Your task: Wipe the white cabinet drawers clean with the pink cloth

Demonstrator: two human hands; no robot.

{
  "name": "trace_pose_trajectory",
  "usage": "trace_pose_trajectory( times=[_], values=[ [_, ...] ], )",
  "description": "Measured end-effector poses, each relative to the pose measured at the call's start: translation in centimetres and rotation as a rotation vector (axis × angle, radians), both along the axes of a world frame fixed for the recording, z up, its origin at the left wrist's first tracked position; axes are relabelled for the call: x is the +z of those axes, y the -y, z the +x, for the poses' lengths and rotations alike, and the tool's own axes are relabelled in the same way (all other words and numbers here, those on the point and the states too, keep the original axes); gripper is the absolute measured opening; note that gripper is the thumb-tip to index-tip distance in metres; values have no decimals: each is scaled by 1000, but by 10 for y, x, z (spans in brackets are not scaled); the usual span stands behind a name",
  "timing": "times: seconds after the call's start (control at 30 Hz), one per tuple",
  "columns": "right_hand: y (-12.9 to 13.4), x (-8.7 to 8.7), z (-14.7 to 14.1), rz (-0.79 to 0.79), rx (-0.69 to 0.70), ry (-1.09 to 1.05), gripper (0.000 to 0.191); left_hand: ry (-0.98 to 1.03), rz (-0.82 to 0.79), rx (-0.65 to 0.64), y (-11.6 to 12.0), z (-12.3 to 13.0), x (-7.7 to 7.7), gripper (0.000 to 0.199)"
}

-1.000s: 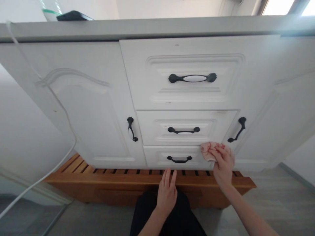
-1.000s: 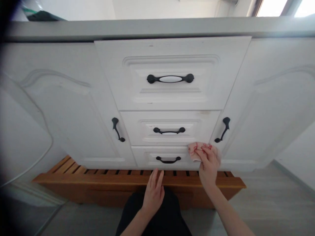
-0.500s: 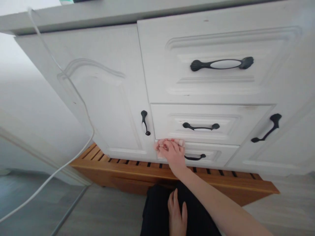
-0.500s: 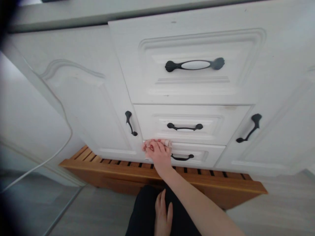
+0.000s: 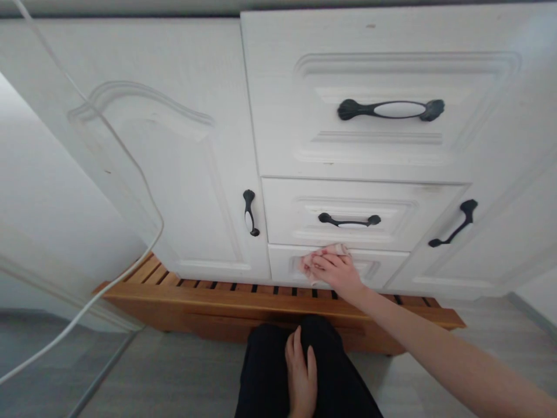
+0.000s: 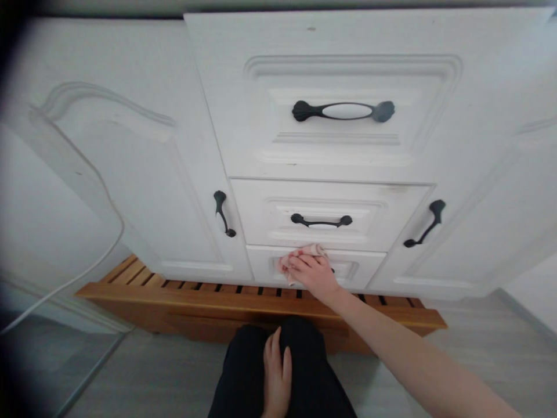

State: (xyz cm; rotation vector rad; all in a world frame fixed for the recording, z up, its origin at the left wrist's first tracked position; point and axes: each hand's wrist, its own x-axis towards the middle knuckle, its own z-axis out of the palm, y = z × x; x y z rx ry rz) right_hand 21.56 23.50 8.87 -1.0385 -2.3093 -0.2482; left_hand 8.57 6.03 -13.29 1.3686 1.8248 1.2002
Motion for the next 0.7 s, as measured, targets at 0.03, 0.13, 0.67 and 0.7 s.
trace_pose_trajectory(
  times=[0.03,0.13,0.67,0.7],
  values=[
    [1,-1,24,18,13,34,29,2,-2,-3,0,0,0,48],
    [4,-9,98,171,-41,152,40,3,-29,-19,2,1,0,50],
    [63,7,24,236,-52,-2,39,10,-2,-2,2,6,-4,50],
    [53,16,-5,322,-21,-42,38,3,-6,-4,2,4,-4,50]
  ],
)
